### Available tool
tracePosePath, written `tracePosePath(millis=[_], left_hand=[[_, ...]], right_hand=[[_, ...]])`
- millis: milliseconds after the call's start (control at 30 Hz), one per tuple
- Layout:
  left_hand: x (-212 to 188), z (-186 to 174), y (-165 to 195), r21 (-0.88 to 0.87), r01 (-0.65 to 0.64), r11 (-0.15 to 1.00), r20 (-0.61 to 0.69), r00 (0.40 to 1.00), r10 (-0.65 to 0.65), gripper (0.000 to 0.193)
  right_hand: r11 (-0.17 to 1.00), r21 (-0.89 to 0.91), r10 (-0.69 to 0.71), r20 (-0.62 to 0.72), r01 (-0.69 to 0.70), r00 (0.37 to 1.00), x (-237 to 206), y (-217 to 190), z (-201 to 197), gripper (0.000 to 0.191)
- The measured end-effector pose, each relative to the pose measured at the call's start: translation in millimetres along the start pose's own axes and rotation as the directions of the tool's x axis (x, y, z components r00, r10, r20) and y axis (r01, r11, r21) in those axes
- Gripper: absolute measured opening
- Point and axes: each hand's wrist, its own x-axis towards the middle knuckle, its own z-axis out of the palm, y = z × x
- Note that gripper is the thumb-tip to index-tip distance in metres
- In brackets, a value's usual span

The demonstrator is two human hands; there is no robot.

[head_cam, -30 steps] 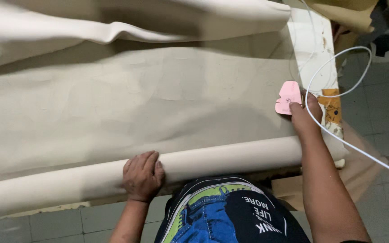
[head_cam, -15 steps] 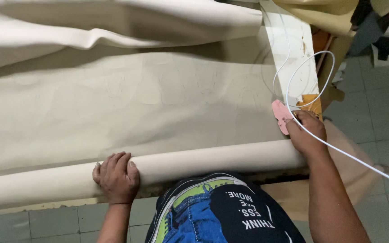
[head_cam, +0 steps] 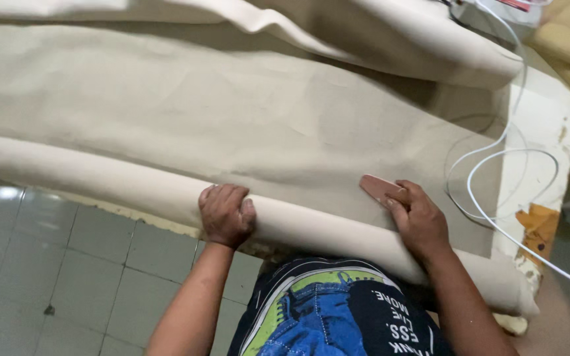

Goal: The person places pink paper pattern templates on a large sheet of leather-like material and traces around each template with a marking pen, repositioning the templates to mark multiple outlines on the sheet.

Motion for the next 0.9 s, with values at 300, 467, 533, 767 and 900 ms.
tracePosePath(millis=[300,467,533,767,900], left_hand=[[9,-11,-15,-0.057,-0.006,0.998,-0.048,0.999,0.003,0.031],[15,-22,-31,-0.074,-0.004,0.997,0.048,0.999,0.007,0.028],[19,-28,-39,-0.089,-0.001,0.996,0.133,0.991,0.013,0.028],[41,-41,-88,-0.193,-0.098,0.976,0.250,0.957,0.145,0.052],[44,-38,-101,-0.216,-0.147,0.965,0.180,0.966,0.187,0.043]], right_hand=[[0.985,-0.099,0.136,-0.049,-0.141,0.989,22,-21,6,0.061],[0.953,0.156,0.253,0.055,-0.258,0.966,24,-59,39,0.051],[0.941,0.248,0.192,0.171,-0.231,0.966,25,-78,70,0.051],[0.990,0.005,-0.139,-0.095,0.140,0.986,70,-116,133,0.026],[0.908,0.418,0.061,-0.053,-0.034,0.997,108,-130,132,0.034]])
